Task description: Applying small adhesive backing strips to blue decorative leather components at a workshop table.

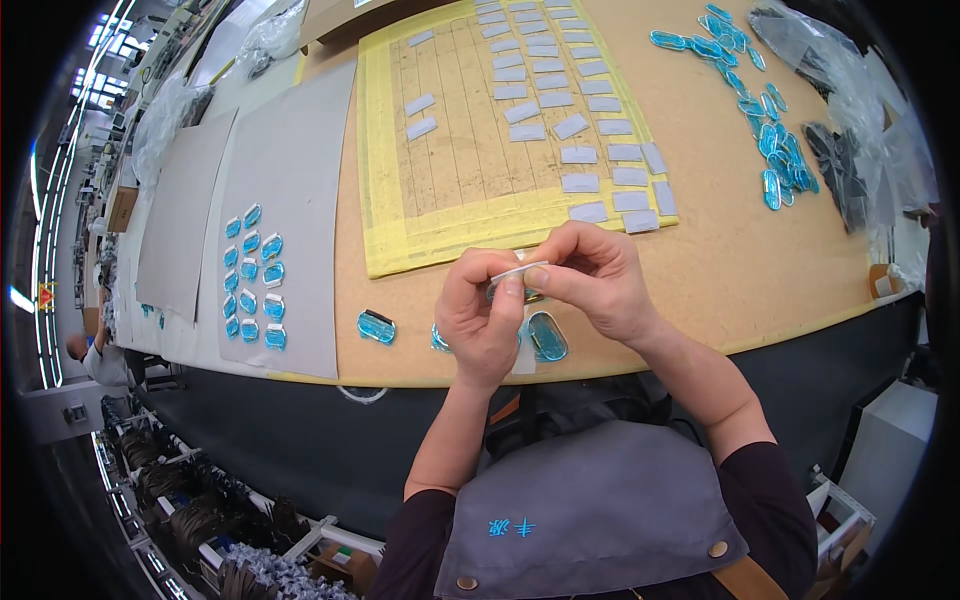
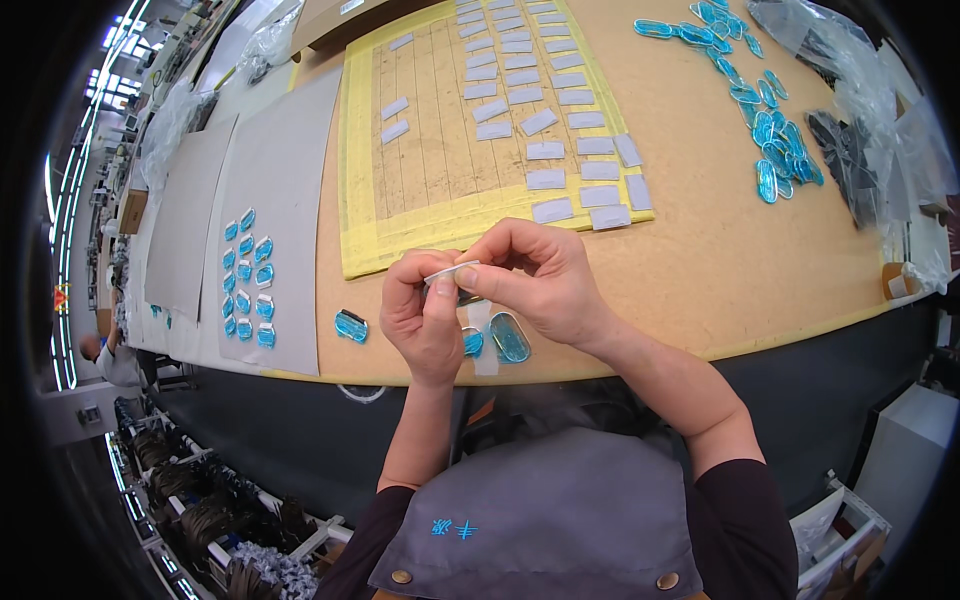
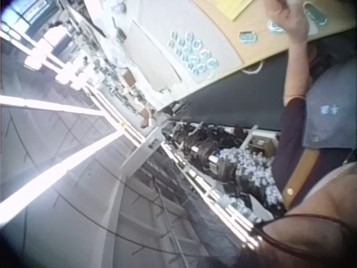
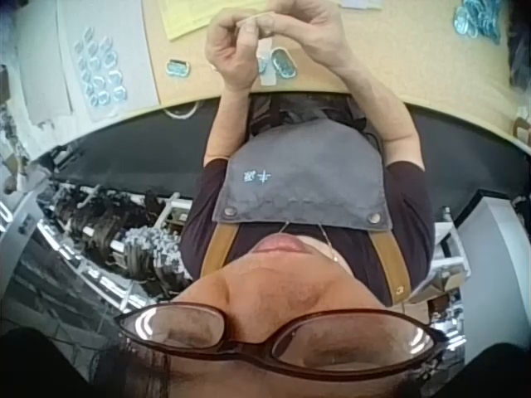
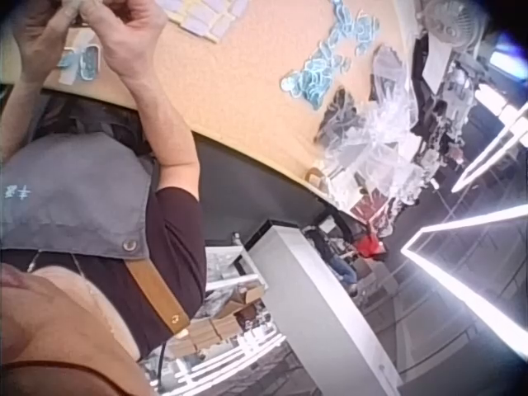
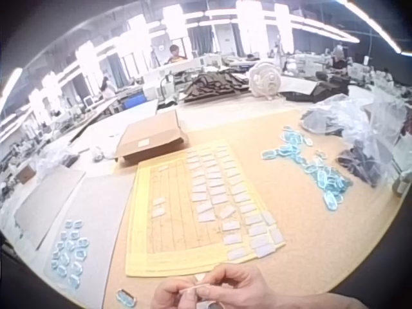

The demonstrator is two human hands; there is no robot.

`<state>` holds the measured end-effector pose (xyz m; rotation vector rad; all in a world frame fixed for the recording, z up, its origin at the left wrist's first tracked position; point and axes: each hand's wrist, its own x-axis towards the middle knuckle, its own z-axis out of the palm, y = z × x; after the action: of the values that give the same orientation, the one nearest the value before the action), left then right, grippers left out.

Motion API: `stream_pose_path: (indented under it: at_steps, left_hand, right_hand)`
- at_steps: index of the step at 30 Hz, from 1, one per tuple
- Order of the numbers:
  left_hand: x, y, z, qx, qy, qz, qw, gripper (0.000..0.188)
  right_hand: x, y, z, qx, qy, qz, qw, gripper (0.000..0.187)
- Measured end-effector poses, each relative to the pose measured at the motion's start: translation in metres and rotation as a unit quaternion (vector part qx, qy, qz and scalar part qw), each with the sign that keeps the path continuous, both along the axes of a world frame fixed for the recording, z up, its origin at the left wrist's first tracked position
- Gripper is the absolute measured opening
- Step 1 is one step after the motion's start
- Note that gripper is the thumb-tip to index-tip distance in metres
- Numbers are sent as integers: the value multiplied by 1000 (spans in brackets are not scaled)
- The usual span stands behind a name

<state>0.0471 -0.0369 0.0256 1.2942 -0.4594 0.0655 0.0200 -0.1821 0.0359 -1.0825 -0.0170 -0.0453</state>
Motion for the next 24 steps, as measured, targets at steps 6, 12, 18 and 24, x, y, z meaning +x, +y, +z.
stream_pose_path:
  at_steps: [6, 12, 18, 24]
  left_hand:
    - [1, 4, 0, -6, 3, -12, 1000, 9]
    - [3, 9, -1, -3, 3, -10, 1000, 9]
    - [5, 13, 0, -26, 11, -7, 1000, 9]
    - [7, 19, 2, 12, -7, -28, 1000, 9]
  right_hand:
    - [1, -2, -1, -5, -12, 14, 1000, 10]
    - [3, -4, 2, -1, -5, 37, 999, 11]
    - [4, -9, 9, -122, -36, 36, 991, 13]
    - [3, -11, 5, -142, -46, 38, 988, 11]
